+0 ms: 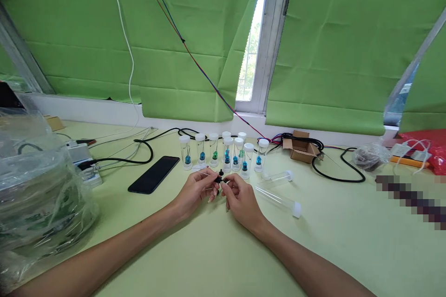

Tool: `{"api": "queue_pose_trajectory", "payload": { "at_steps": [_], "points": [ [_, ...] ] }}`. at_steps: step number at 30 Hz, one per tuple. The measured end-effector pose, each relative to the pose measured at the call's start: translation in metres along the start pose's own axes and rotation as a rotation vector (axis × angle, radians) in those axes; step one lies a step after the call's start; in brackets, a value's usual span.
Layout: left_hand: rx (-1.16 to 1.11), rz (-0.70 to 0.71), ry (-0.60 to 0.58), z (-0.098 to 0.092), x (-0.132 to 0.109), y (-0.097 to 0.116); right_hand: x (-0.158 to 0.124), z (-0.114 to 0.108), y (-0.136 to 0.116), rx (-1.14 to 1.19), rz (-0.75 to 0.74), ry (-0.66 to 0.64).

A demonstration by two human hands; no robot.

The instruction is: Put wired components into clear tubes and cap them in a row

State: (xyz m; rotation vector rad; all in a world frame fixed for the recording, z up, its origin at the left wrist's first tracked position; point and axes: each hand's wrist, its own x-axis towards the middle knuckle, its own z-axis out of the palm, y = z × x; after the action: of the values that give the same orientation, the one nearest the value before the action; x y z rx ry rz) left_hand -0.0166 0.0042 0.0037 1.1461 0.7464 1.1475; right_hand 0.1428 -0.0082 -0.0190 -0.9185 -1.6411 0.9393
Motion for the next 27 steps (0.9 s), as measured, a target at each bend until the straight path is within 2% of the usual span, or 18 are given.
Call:
{"api": "queue_pose_trajectory", "payload": {
  "at_steps": [27],
  "points": [
    [0.009,-0.007,0.007,-0.0003,0.0009,-0.0003,-0.0006,0.001,-0.0054,-0.01,0.03,-0.003]
  ]
}}
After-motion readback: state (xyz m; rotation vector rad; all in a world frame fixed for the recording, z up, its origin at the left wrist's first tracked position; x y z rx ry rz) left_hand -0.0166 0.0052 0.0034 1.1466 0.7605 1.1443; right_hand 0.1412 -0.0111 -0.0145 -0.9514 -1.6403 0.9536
